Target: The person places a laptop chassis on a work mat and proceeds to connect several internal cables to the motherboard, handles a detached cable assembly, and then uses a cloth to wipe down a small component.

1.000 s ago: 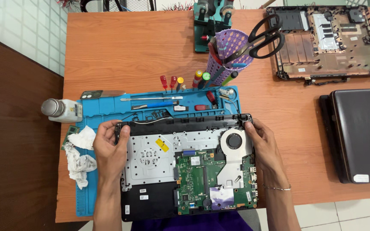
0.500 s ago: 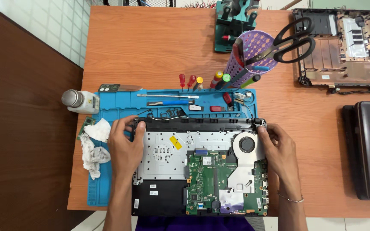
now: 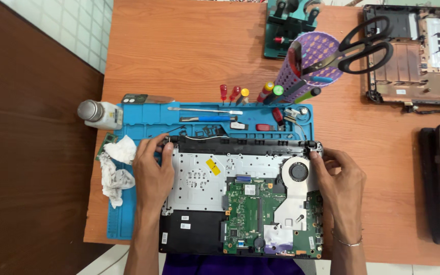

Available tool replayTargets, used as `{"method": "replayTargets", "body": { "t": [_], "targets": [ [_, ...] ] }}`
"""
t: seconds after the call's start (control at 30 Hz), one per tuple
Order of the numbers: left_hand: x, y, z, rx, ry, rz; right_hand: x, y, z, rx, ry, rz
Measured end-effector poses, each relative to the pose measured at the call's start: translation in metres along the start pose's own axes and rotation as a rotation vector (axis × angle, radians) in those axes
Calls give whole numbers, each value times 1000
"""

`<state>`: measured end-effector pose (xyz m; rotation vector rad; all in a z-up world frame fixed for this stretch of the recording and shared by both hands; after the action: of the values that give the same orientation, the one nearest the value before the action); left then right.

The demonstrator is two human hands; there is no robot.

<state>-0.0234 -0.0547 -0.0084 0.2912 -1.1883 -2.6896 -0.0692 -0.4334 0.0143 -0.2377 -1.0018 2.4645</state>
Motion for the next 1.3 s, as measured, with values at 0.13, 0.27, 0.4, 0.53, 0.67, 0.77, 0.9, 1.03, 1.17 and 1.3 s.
{"method": "replayTargets", "body": {
  "t": [0.13,0.27,0.4,0.53,0.67,0.77,0.9,1.03,1.17,1.3],
  "targets": [
    [0,-5,1,25,-13,-14,1,-2,-1,98,7,119],
    [-1,-8,-1,29,-16,-5,-3,4,1,208,-13,183],
    [1,-9,0,52,-9,-2,-4,0,-1,243,-38,218],
    [3,-8,1,50,32,-50,7,-31,-1,253,37,357],
    [5,-8,2,69,51,-79,16,-78,-36,-71,-242,469],
    [7,-11,2,113,45,-34,29,-121,-76,-17,-363,801],
    [8,-10,4,98,94,-107,38,-155,-122,-21,-379,1060],
    [9,-12,2,96,110,-103,29,-160,-152,9,-446,998],
    [9,-12,3,85,135,-150,23,-160,-163,0,-482,966],
    [8,-16,2,108,123,-126,20,-160,-162,-72,-496,922]
  ]
}}
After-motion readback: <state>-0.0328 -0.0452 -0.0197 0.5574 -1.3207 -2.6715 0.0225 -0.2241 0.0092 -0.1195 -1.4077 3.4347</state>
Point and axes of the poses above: each hand's wrist, its own x-axis away from the middle knuckle, its own z-axis out of the back of the hand, y = z × x, the point moved 5 cm from there along -x, towards the middle knuckle, and after that the axes turned 2 degrees about -x, right-handed, at the moved point
